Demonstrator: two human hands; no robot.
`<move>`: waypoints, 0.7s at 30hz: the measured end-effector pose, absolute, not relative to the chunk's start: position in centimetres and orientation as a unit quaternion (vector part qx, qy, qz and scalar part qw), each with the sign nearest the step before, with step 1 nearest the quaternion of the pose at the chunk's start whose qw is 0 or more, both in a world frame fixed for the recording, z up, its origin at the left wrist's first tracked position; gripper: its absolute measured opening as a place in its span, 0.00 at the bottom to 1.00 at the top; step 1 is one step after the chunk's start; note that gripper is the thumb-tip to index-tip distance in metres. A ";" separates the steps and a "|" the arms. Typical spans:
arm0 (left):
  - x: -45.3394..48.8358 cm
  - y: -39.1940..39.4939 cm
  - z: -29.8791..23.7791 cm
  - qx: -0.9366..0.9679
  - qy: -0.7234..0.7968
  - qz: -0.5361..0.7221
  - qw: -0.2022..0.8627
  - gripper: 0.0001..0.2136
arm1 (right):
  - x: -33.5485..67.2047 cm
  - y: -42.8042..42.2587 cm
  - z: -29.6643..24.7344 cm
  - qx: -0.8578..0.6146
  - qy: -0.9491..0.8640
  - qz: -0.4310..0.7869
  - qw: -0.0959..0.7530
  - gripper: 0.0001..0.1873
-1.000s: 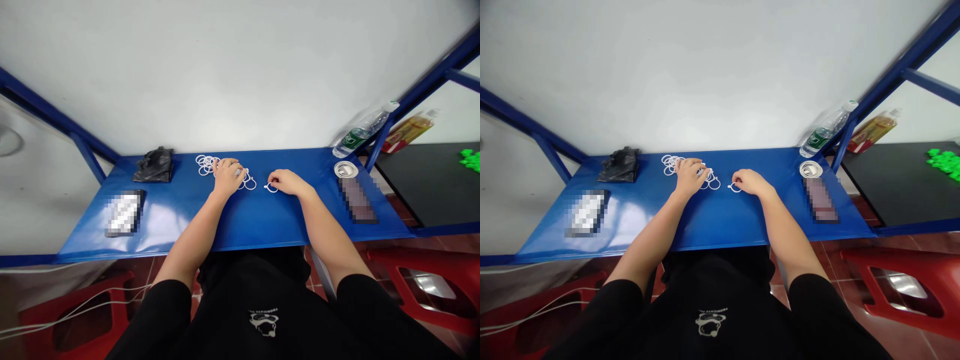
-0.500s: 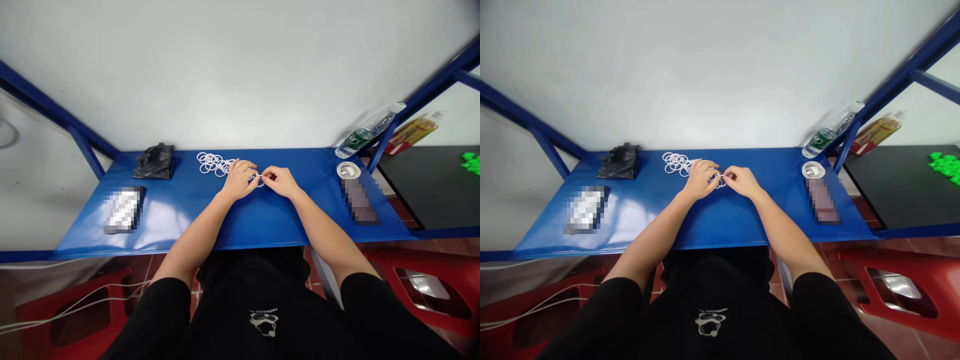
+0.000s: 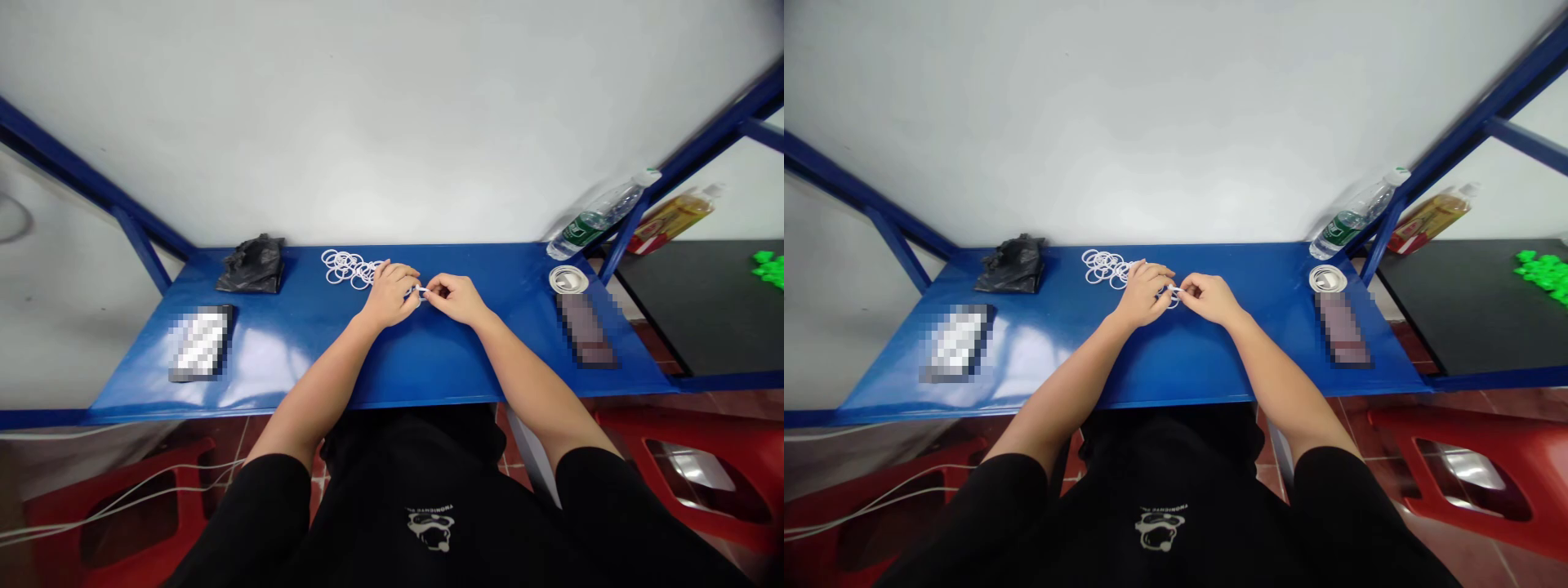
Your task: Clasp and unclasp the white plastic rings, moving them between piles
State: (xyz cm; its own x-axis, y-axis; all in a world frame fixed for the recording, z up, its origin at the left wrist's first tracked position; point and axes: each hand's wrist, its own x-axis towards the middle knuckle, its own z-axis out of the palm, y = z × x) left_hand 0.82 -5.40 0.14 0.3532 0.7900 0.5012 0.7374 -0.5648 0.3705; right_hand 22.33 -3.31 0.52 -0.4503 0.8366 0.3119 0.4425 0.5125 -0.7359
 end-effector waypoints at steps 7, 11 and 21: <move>0.8 -5.4 0.2 0.828 0.460 0.316 0.058 0.08 | 22.4 -3.4 0.7 -0.399 -0.805 0.289 0.330 0.09; 0.7 -5.4 0.2 0.833 0.454 0.312 0.054 0.08 | 22.4 -3.3 0.6 -0.398 -0.807 0.286 0.329 0.09; 0.7 -5.2 -0.1 0.843 0.438 0.306 0.059 0.06 | 22.4 -3.4 0.7 -0.392 -0.812 0.287 0.324 0.08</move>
State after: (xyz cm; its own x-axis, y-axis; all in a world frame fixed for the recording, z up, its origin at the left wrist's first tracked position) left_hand 0.69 -5.21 -0.11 0.4288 0.7746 0.4649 0.7025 -0.6094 0.3676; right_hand 22.36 -3.41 0.67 -0.4826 0.8227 0.3005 0.4502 0.5273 -0.7206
